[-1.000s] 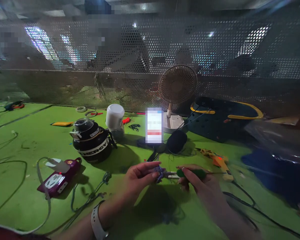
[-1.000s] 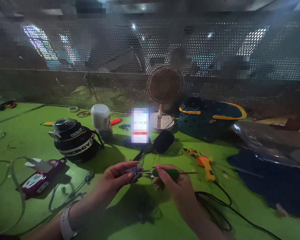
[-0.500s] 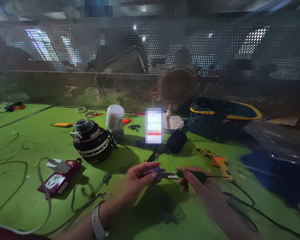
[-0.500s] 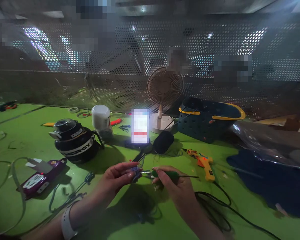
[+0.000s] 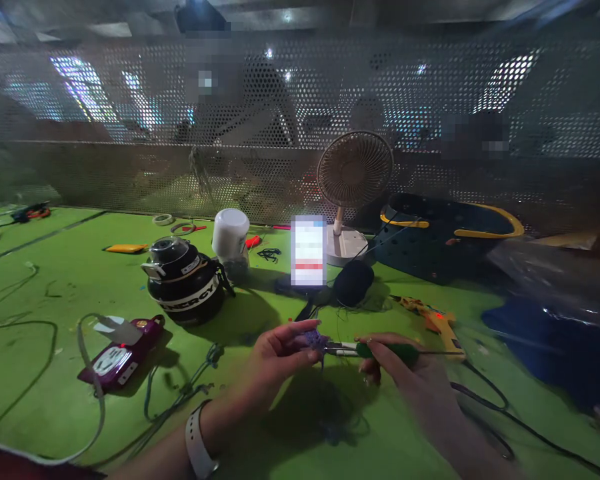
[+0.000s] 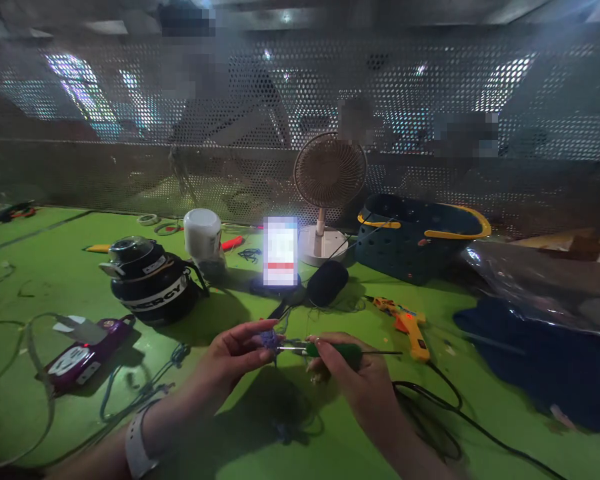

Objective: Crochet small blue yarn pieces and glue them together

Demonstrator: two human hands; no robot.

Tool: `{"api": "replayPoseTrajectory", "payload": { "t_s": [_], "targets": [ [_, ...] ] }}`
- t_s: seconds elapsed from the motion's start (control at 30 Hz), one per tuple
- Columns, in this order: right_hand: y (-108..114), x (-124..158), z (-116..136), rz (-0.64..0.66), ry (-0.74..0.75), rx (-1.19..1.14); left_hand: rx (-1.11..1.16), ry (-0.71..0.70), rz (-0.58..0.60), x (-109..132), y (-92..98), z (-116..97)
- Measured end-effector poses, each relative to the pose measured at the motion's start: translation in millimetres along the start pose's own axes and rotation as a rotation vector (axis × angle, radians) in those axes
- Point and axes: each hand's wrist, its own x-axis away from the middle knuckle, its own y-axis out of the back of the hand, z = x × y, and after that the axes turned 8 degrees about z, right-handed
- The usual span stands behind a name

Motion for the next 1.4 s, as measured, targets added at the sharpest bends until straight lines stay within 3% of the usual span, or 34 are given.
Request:
{"api": "replayPoseTrajectory", "payload": {
  "t_s": [0.9,1.2,1.4],
  "targets": [
    [-6.0,5.5,12.2,-0.002,-0.029,-0.010,-0.078,-0.016,0.005,-1.5,-4.0,-0.5],
    [2.8,-5.2,-6.0,0.019,-0.056,-0.183,-0.007,0.023,0.025,-2.5,1.9,4.8],
    [3.7,-3.2,-4.9,0.053,-0.049,-0.152,0.015,0.007,0.025,-2.3,2.4,5.1]
  ]
}}
